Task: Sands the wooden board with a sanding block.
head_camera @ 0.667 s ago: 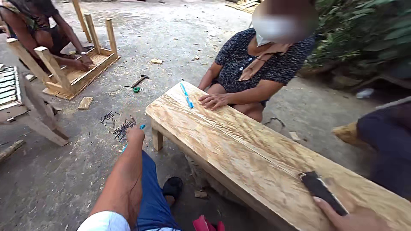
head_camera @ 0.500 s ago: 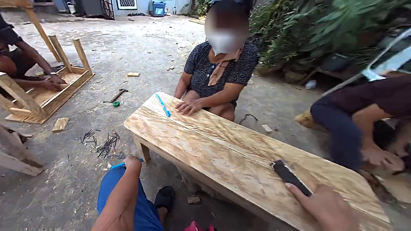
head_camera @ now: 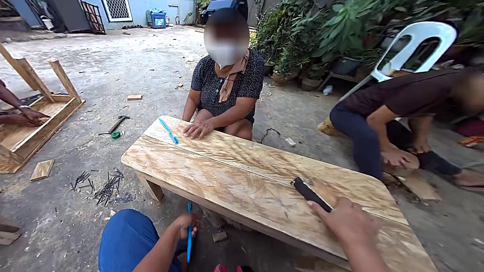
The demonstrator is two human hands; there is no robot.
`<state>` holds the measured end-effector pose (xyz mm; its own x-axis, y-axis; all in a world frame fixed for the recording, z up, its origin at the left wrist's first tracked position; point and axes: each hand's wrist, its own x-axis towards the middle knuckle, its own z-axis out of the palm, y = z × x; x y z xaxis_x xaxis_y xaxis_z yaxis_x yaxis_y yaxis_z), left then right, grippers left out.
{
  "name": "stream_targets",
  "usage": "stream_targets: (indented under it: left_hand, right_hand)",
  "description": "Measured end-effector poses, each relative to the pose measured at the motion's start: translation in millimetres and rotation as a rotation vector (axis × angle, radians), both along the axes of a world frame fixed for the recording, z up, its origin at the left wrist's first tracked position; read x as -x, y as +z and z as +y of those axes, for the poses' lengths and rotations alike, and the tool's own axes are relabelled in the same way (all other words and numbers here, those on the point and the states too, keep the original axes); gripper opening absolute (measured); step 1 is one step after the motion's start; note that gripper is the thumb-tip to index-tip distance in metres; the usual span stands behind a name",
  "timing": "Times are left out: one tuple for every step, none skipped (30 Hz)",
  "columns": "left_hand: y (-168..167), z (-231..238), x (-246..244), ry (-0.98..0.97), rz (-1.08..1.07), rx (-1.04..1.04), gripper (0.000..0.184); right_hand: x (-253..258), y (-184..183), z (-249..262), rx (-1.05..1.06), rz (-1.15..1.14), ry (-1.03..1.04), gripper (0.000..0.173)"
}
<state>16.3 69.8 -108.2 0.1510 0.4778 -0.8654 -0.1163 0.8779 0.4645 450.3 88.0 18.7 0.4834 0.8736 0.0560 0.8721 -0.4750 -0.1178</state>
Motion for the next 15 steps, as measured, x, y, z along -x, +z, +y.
stream_targets:
  left_hand:
    - [0.8,-2.7,-3.6,0.008,-0.069,-0.037,0.035]
    - [2.4,-5.6,-6.6,-0.010,-0.120,-0.069,0.038]
    - [4.6,-7.9,-9.4,-0.040,-0.152,-0.090,0.041]
    - [6.6,-9.6,-11.4,-0.077,-0.169,-0.101,0.042]
    - [8.2,-9.7,-12.7,-0.119,-0.177,-0.102,0.044]
    - [9.7,-8.9,-14.1,-0.155,-0.175,-0.095,0.045]
    - [11.2,-7.9,-15.7,-0.183,-0.162,-0.078,0.046]
    - [12.3,-6.4,-16.9,-0.203,-0.140,-0.052,0.043]
    - [13.4,-5.3,-17.8,-0.220,-0.116,-0.023,0.038]
    - [14.1,-4.4,-18.5,-0.230,-0.091,0.008,0.032]
    - [14.8,-3.6,-19.5,-0.233,-0.066,0.032,0.030]
    - [14.8,-3.2,-21.3,-0.222,-0.049,0.051,0.028]
    - [14.1,-4.0,-23.7,-0.203,-0.038,0.068,0.026]
    - [12.9,-6.4,-26.3,-0.176,-0.029,0.082,0.023]
    - [11.3,-10.6,-29.3,-0.145,-0.026,0.095,0.021]
  right_hand:
    - [0.1,-0.4,-0.7,-0.005,0.007,-0.003,0.095]
    - [0.5,-0.8,-1.4,-0.004,0.014,-0.004,0.095]
    - [0.7,-1.0,-1.4,-0.006,0.018,-0.003,0.095]
    - [0.9,-1.2,-0.9,-0.011,0.019,0.001,0.094]
    - [1.5,-0.9,-0.1,-0.011,0.017,-0.001,0.094]
    - [2.5,0.4,0.3,-0.004,0.019,-0.005,0.093]
    - [3.1,1.3,0.3,-0.001,0.019,-0.011,0.093]
    - [3.3,1.8,0.3,-0.003,0.020,-0.013,0.093]
    - [3.6,1.9,0.0,-0.002,0.020,-0.015,0.094]
    - [4.0,2.0,-0.1,0.002,0.021,-0.019,0.093]
    - [4.5,2.3,0.2,0.006,0.021,-0.022,0.093]
    - [5.1,3.4,0.6,0.005,0.018,-0.024,0.093]
    - [5.7,3.9,0.5,0.004,0.015,-0.026,0.094]
    - [6.1,3.0,-0.4,-0.008,0.012,-0.027,0.094]
    - [6.6,1.4,-1.3,-0.020,0.011,-0.029,0.094]
